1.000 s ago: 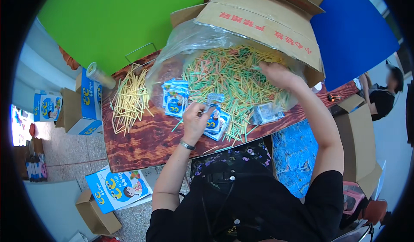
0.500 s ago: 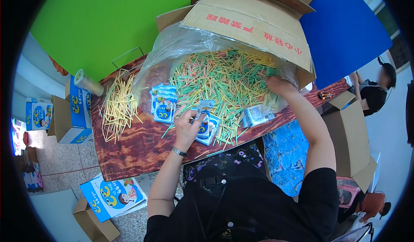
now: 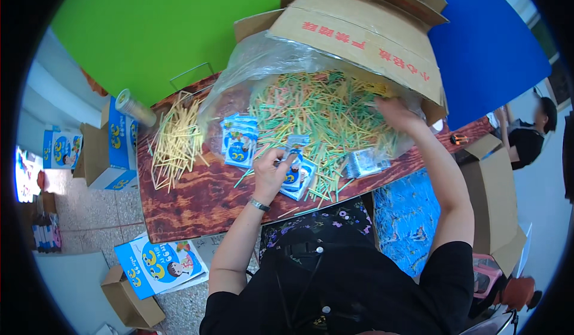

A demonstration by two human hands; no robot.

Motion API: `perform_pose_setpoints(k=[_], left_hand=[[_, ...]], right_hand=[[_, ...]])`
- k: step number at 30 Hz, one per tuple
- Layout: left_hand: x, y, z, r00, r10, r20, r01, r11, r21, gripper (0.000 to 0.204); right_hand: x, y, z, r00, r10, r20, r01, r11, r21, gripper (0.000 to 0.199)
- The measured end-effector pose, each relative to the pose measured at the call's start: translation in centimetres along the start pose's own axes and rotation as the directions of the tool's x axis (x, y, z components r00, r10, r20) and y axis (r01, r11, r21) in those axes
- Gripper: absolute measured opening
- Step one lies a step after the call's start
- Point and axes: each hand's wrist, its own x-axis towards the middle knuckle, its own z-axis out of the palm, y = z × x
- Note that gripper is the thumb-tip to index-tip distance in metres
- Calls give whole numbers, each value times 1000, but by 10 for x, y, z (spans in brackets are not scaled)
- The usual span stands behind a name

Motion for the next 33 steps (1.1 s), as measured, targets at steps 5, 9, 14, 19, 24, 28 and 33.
perform_pose_setpoints(k=[5, 9, 14, 19, 24, 28, 33], left_hand=[[2, 1, -2, 990, 135, -43, -130, 986, 105, 24], [3, 3, -3, 972, 232, -40, -221, 958, 182, 22], [4, 7, -5, 954, 295, -46, -280, 938, 204, 22], [5, 7, -9, 934, 357, -21, -343, 910, 233, 18], [10, 8, -7, 885, 466, 9, -453, 857, 245, 19], [10, 15, -6, 917, 400, -2, -394, 905, 162, 21], [10, 13, -13, 938, 333, -95, -330, 943, 46, 21]], right_hand=[[-58, -94, -55, 879, -471, 71, 412, 827, 384, 10], [-74, -135, -61, 766, -637, 89, 578, 742, 339, 15], [-77, -161, -61, 706, -705, 71, 708, 705, -39, 13], [-78, -184, -74, 721, -644, 256, 693, 664, -282, 13], [-77, -209, -72, 711, -633, 308, 703, 617, -355, 15], [-87, -218, -83, 630, -760, 157, 747, 538, -391, 23], [-80, -188, -94, 615, -786, -63, 774, 617, -143, 52]])
